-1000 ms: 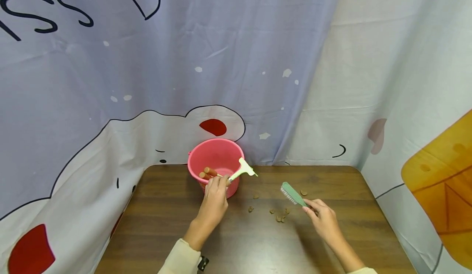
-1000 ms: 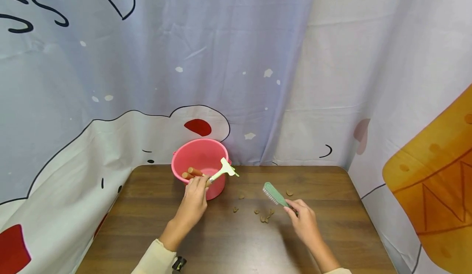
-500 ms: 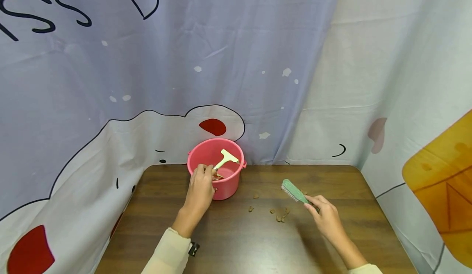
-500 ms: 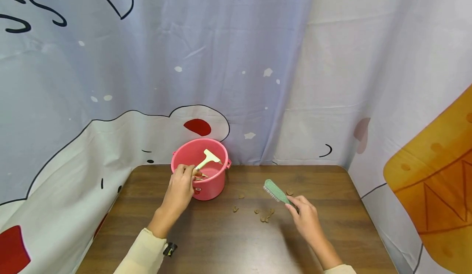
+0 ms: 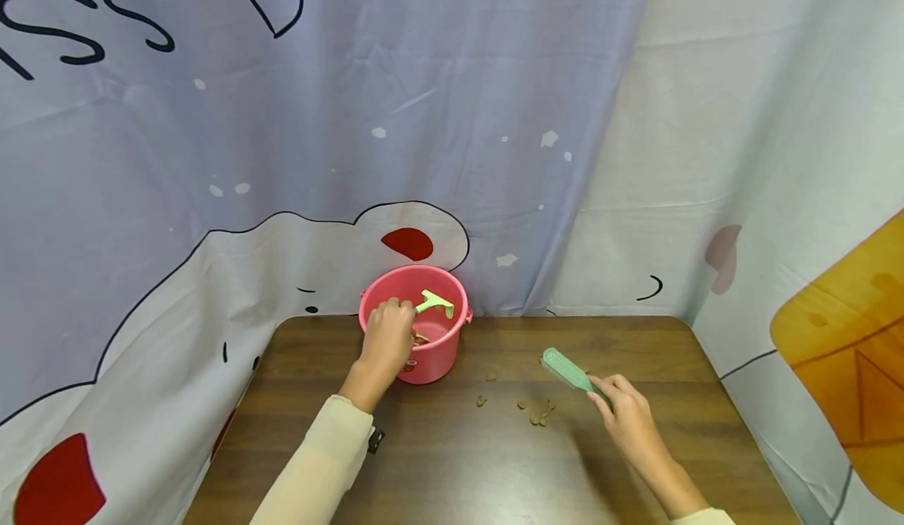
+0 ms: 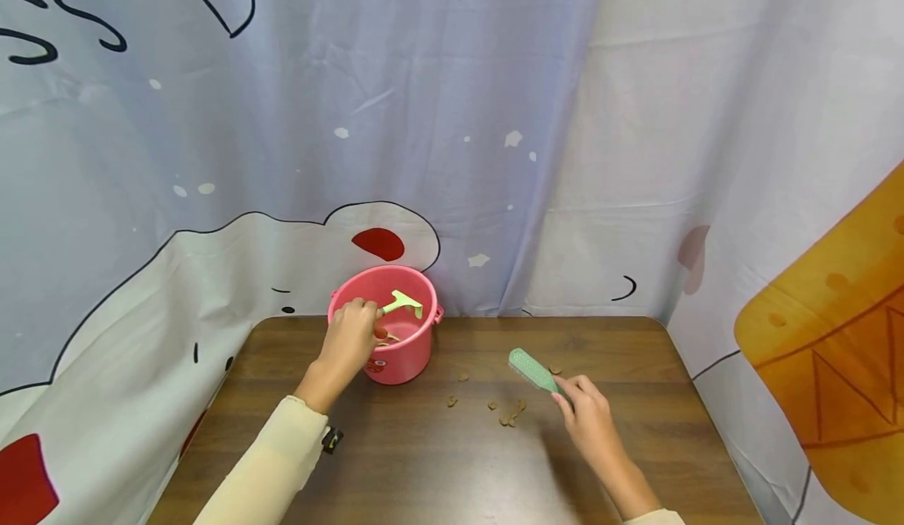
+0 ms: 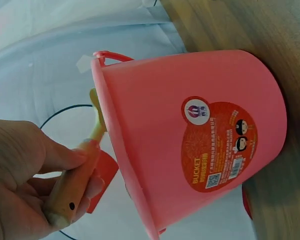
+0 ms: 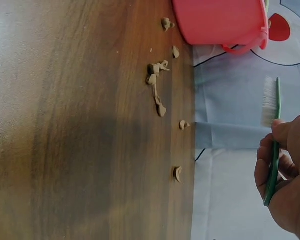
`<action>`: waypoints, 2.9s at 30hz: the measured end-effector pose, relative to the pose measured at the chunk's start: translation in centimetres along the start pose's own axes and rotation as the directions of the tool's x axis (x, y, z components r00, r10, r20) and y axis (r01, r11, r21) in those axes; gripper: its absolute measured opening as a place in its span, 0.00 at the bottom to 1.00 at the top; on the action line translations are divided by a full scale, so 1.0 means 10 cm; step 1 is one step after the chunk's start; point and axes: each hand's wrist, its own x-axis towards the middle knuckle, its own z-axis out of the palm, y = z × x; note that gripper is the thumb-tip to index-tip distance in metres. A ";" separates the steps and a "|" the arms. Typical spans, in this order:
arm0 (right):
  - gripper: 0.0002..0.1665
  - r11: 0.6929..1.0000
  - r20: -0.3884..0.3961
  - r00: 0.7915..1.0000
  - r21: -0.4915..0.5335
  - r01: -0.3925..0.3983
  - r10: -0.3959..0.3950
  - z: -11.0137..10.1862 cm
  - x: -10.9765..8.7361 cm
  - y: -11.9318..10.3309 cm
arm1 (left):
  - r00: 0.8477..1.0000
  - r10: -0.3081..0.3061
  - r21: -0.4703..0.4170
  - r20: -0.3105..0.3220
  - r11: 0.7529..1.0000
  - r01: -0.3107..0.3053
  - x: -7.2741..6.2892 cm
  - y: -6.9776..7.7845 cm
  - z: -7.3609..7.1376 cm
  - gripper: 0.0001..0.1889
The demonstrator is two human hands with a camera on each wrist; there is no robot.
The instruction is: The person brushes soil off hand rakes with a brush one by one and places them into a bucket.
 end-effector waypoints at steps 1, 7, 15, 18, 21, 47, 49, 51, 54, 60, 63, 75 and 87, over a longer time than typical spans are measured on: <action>0.19 1.000 -0.001 1.000 -0.005 0.001 -0.001 0.00 -0.01 0.01 | 1.000 -0.003 0.011 0.015 1.000 0.003 0.03 0.00 0.01 0.06; 0.18 1.000 -0.015 1.000 -0.014 0.005 -0.006 0.00 -0.06 0.06 | 0.995 -0.011 0.062 0.096 0.998 0.005 0.17 0.03 0.10 0.06; 0.19 1.000 0.010 1.000 -0.012 0.018 -0.018 0.00 -0.09 0.11 | 0.984 -0.064 0.093 0.166 0.994 0.049 0.26 0.03 0.28 0.09; 0.19 1.000 0.022 1.000 -0.012 0.004 -0.004 -0.01 -0.10 0.12 | 0.981 -0.066 0.098 0.180 0.994 0.049 0.29 0.02 0.34 0.10; 0.19 1.000 0.036 0.999 -0.012 -0.012 0.013 -0.01 -0.11 0.12 | 0.977 -0.062 0.111 0.205 0.993 0.040 0.30 0.01 0.38 0.09; 0.19 0.998 0.071 0.996 -0.036 -0.059 0.061 -0.05 -0.20 0.21 | 0.917 -0.124 0.129 0.379 0.988 0.081 0.41 -0.07 0.61 0.14; 0.19 0.998 0.071 0.996 -0.035 -0.057 0.059 -0.06 -0.21 0.21 | 0.912 -0.131 0.126 0.390 0.988 0.088 0.41 -0.06 0.61 0.15; 0.19 0.998 0.068 0.996 -0.037 -0.054 0.057 -0.08 -0.21 0.22 | 0.906 -0.138 0.128 0.400 0.987 0.094 0.43 -0.05 0.62 0.16; 0.19 0.997 0.066 0.996 -0.040 -0.061 0.063 -0.09 -0.21 0.22 | 0.901 -0.146 0.138 0.408 0.986 0.098 0.43 -0.03 0.61 0.17; 0.19 0.996 0.045 0.997 -0.061 -0.065 0.068 -0.10 -0.21 0.23 | 0.935 -0.131 0.130 0.329 0.987 0.092 0.40 0.00 0.58 0.16; 0.19 0.996 0.030 0.997 -0.064 -0.067 0.070 -0.10 -0.23 0.25 | 0.963 -0.101 0.111 0.251 0.991 0.075 0.36 0.02 0.55 0.16; 0.17 0.991 -0.061 0.995 -0.106 -0.080 0.073 -0.16 -0.31 0.35 | 0.996 0.076 -0.038 -0.050 0.996 -0.078 0.14 0.13 0.41 0.13; 0.13 0.949 0.074 0.947 -0.060 -0.310 0.314 -0.04 -0.59 0.46 | 0.897 0.279 -0.153 -0.343 0.926 -0.346 -0.21 0.19 0.34 0.12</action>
